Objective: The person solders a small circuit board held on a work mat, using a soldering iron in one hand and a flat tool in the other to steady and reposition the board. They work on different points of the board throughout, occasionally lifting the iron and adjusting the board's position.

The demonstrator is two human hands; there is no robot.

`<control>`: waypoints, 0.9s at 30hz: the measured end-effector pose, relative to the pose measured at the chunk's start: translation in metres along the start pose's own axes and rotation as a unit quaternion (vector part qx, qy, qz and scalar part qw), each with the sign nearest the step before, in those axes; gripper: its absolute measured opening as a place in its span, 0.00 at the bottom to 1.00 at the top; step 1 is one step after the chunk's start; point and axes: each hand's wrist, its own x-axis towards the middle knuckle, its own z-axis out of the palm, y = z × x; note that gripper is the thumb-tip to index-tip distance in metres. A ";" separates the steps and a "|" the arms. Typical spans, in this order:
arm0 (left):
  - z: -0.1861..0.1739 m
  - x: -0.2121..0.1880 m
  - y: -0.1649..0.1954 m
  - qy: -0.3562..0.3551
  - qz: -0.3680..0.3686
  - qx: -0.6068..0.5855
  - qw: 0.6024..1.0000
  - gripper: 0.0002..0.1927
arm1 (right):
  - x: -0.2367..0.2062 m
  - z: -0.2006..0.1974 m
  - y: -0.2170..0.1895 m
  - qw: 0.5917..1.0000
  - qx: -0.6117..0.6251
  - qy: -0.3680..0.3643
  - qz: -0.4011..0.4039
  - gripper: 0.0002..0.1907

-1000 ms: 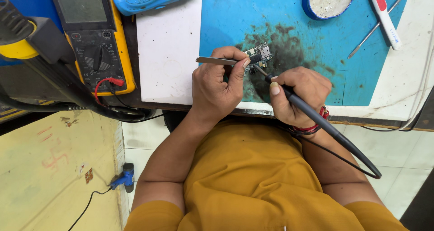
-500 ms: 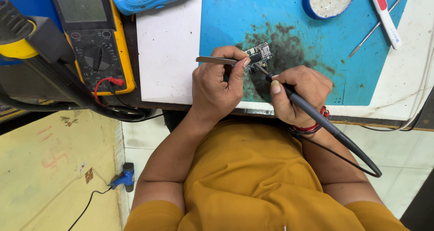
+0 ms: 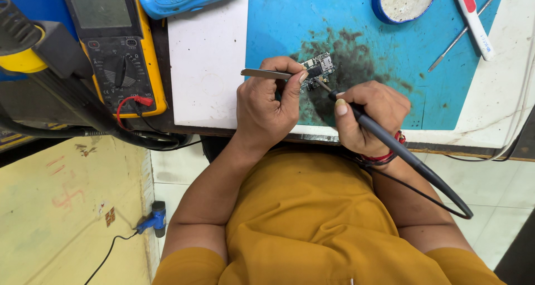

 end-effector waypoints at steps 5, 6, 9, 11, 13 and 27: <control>0.000 -0.001 0.001 0.001 -0.001 -0.001 1.000 0.04 | 0.000 0.000 -0.001 1.000 0.002 -0.003 -0.005 0.06; 0.000 -0.001 0.001 0.000 -0.001 -0.001 1.000 0.04 | 0.000 -0.001 -0.001 1.000 -0.001 -0.005 -0.005 0.06; 0.000 -0.001 0.001 -0.001 0.001 -0.006 1.000 0.04 | 0.001 -0.002 -0.001 1.000 -0.002 -0.010 -0.004 0.06; 0.001 -0.001 0.001 0.002 0.004 -0.002 1.000 0.04 | 0.000 -0.002 -0.001 1.000 -0.005 -0.010 -0.004 0.06; 0.001 -0.002 0.001 0.002 0.000 -0.002 1.000 0.04 | 0.000 -0.003 -0.001 1.000 -0.005 -0.011 -0.005 0.06; 0.002 0.000 0.002 -0.004 -0.007 -0.012 1.000 0.04 | 0.000 -0.004 0.001 1.000 -0.005 -0.008 -0.008 0.07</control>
